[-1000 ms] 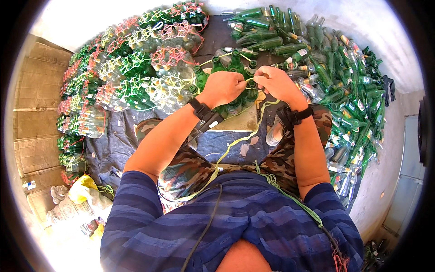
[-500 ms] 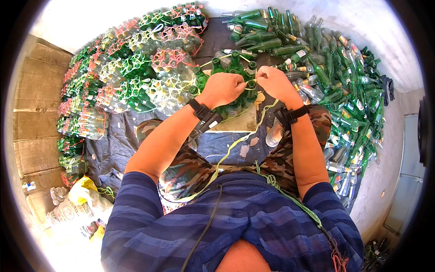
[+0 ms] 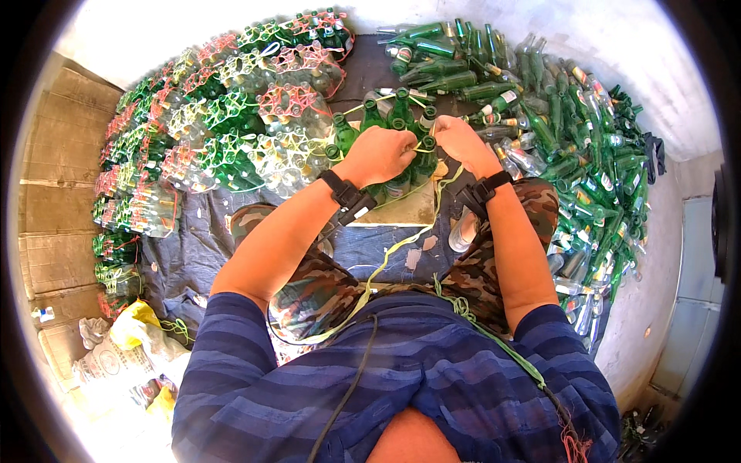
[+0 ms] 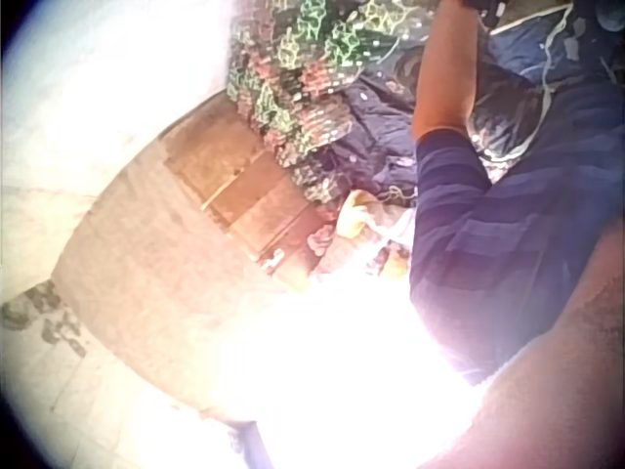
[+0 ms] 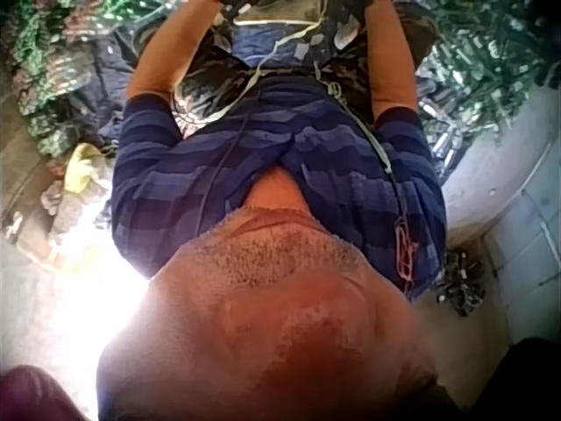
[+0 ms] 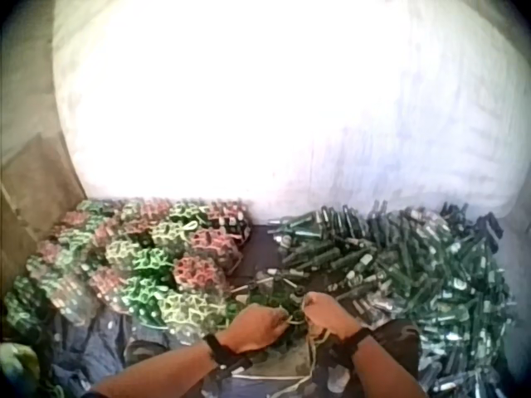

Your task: The person sits on the floor and ties green glass bottles together in groups using yellow string. They wrap the string around the necks of the bottles and tie knots to secure them, creating bundles.

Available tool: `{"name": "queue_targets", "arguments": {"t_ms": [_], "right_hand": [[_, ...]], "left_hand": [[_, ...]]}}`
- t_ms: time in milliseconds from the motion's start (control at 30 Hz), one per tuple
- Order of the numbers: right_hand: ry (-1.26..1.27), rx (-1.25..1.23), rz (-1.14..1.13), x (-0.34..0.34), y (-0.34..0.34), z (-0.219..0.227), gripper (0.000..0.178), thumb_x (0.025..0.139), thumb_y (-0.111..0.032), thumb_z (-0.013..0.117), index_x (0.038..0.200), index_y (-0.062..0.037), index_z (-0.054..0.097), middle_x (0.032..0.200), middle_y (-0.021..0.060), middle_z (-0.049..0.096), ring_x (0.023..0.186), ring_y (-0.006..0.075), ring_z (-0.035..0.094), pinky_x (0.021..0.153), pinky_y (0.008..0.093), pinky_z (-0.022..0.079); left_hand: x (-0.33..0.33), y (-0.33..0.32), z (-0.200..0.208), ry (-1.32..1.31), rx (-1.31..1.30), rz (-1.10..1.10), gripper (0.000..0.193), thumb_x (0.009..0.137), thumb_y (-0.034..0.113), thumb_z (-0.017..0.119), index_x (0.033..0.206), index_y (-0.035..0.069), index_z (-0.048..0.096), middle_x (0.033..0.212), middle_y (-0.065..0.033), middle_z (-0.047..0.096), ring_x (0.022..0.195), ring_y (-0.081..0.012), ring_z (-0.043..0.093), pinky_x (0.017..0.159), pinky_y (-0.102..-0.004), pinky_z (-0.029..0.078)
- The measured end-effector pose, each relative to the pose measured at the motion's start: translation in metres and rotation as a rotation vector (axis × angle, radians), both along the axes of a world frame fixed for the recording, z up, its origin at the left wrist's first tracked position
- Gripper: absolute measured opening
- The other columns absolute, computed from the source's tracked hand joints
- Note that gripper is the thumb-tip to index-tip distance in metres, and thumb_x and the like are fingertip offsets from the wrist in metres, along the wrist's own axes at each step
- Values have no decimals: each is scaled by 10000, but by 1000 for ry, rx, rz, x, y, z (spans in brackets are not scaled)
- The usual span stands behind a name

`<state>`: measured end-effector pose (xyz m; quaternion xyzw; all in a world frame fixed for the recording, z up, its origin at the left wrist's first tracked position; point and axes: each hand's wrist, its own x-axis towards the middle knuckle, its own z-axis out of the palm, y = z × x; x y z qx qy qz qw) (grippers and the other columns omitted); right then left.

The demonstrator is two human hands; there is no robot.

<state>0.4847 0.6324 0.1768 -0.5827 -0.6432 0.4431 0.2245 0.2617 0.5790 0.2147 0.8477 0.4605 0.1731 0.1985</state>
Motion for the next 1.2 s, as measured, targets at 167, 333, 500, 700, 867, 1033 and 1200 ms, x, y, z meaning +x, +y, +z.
{"name": "queue_targets", "arguments": {"t_ms": [167,333,500,700,867,1033,1200], "right_hand": [[94,-50,-11,0,1,-3,102,859,-60,572,879,10,643,761,76,601,734,181,527,671,369,445],[122,-107,-36,-1,0,-4,96,869,-61,572,870,10,637,769,52,591,752,167,520,693,351,437],[111,-147,-96,-3,-7,5,102,866,-65,600,923,7,644,841,69,616,815,182,557,746,343,452],[91,-34,-166,1,0,-20,317,877,-67,619,1185,3,637,1035,121,681,963,229,621,862,346,486],[170,27,-69,-9,-1,-10,560,885,-68,619,1435,6,543,1140,133,694,1010,205,621,867,331,482],[166,-123,-58,-7,-10,17,603,912,-42,536,1510,-107,516,842,-31,613,616,71,478,505,254,349],[224,-189,-50,-10,-13,27,639,876,6,545,1510,-62,504,1025,20,657,807,114,554,696,253,425]], "left_hand": [[-1,-2,0,-9,35,-17,219,902,236,675,1033,63,708,855,-162,719,814,-383,695,723,-479,536],[-7,-1,1,15,67,-93,276,900,229,687,1121,64,693,909,-167,728,852,-377,700,750,-472,543],[-28,-5,13,-160,156,-36,275,906,220,712,1132,65,693,934,-129,742,885,-333,712,775,-436,560],[-70,0,34,-132,222,254,248,909,226,727,1084,50,717,937,-133,726,890,-301,717,782,-410,560],[-113,-4,28,74,-37,339,475,906,395,734,1267,97,650,885,-151,720,875,-346,711,783,-448,547],[-128,0,14,16,-75,239,656,886,426,763,1416,120,525,815,-161,706,805,-337,721,764,-455,544],[-135,-1,33,-69,-551,373,569,882,288,752,1367,85,535,811,-121,715,714,-234,721,659,-379,572]]}}
